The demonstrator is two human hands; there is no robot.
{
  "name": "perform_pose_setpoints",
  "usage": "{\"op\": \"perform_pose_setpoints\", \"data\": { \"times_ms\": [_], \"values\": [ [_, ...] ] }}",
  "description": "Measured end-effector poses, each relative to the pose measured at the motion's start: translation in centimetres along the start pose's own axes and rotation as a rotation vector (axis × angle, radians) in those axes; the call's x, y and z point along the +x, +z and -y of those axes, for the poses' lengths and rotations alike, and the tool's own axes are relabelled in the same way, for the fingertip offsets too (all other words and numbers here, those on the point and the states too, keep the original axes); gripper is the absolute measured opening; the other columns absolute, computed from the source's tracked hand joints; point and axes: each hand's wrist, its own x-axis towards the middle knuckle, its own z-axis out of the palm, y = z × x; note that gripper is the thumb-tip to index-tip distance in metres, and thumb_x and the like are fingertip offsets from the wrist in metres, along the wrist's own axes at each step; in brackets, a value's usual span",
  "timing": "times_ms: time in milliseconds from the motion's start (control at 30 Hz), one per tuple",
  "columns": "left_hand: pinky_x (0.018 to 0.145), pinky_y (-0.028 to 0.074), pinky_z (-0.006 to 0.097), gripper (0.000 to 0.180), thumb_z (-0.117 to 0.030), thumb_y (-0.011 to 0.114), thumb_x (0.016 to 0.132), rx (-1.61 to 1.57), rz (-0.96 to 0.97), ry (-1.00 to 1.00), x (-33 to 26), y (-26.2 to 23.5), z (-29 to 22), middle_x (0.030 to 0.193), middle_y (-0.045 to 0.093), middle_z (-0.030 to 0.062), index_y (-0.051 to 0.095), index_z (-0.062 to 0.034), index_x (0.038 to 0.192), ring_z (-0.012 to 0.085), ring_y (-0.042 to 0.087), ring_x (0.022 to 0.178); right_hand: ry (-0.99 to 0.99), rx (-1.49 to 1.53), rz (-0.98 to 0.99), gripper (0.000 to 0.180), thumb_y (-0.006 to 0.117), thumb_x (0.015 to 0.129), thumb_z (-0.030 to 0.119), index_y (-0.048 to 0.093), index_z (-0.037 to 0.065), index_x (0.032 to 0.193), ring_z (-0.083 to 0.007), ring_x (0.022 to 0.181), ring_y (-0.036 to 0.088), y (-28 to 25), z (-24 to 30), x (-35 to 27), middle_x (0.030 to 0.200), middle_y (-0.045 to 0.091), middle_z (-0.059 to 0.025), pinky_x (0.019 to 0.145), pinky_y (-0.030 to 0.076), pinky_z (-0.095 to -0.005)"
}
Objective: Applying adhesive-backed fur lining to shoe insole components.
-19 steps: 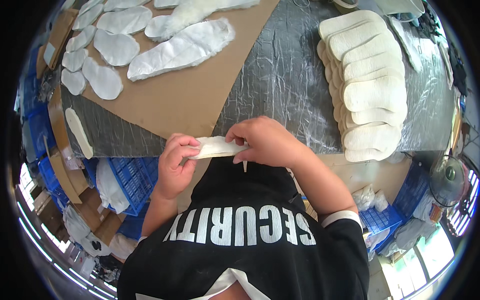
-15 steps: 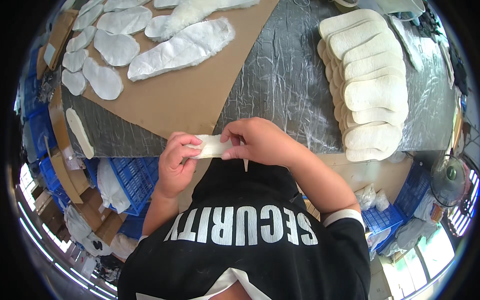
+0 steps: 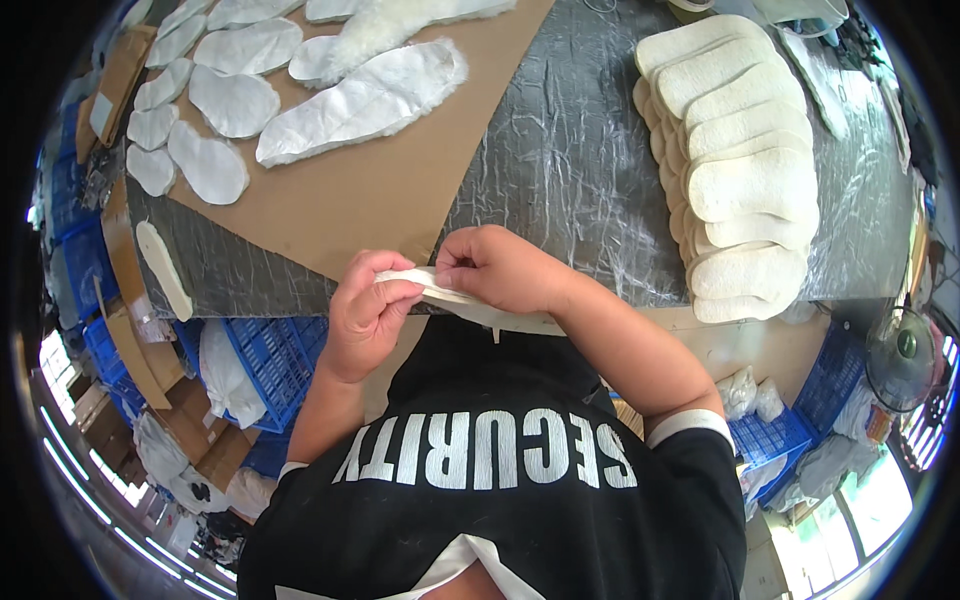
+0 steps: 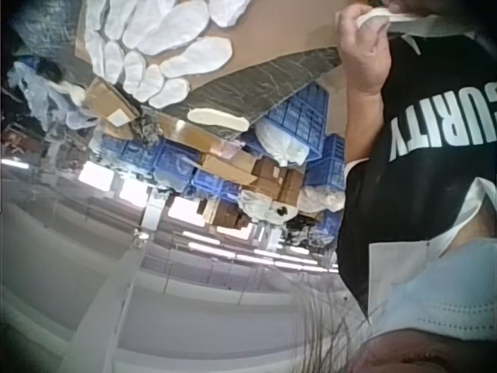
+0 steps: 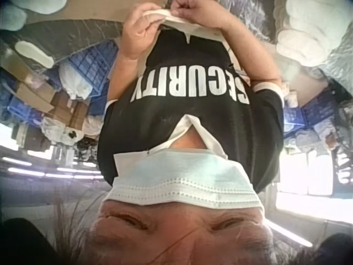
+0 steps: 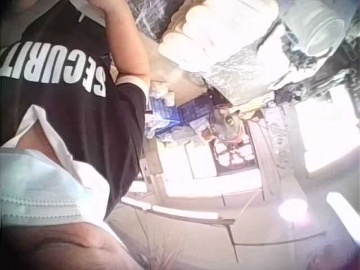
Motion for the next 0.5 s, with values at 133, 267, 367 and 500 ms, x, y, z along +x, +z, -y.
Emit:
{"op": "perform_pose_setpoints", "data": {
  "times_ms": [133,267,367,500],
  "values": [
    [0.069,0.049,0.031,0.019,0.004,0.074,0.076,-0.027,-0.023,-0.051,0.0,-0.2,0.0,0.094,0.060,0.0067,0.067,-0.0055,0.091,0.0227,0.059,0.083,-0.079,0.048,-0.021,0.018,0.057,0.096,0.018,0.065,0.002,0.097,-0.0124,0.075,0.054,-0.7,-0.1,-0.2,0.080,0.061,-0.0050,0.070,0.046,-0.0300],
    [0.069,0.049,0.030,0.015,0.004,0.072,0.078,-0.045,-0.052,-0.128,0.0,-0.6,0.1,0.093,0.060,0.0071,0.066,-0.0038,0.089,0.0214,0.059,0.082,-0.062,0.074,0.008,0.021,0.053,0.098,0.020,0.064,0.003,0.104,-0.0142,0.084,0.058,-1.8,-1.3,-1.1,0.091,0.066,-0.0054,0.077,0.047,-0.0307],
    [0.071,0.049,0.029,0.011,0.003,0.069,0.082,-0.034,-0.027,-0.157,0.0,-0.9,0.3,0.096,0.060,0.0076,0.064,-0.0024,0.091,0.0195,0.059,0.082,-0.064,0.014,0.031,0.022,0.060,0.093,0.019,0.064,0.002,0.107,-0.0155,0.088,0.061,-2.0,-1.4,-1.6,0.096,0.069,-0.0064,0.080,0.048,-0.0317],
    [0.073,0.049,0.027,0.006,0.002,0.065,0.087,-0.018,0.023,-0.186,0.3,-1.0,0.3,0.100,0.059,0.0082,0.063,-0.0004,0.092,0.0178,0.059,0.085,-0.128,-0.125,-0.066,0.028,0.071,0.084,0.020,0.065,0.005,0.107,-0.0219,0.087,0.065,-0.8,-0.8,-1.6,0.095,0.069,-0.0088,0.079,0.049,-0.0336]
  ]
}}
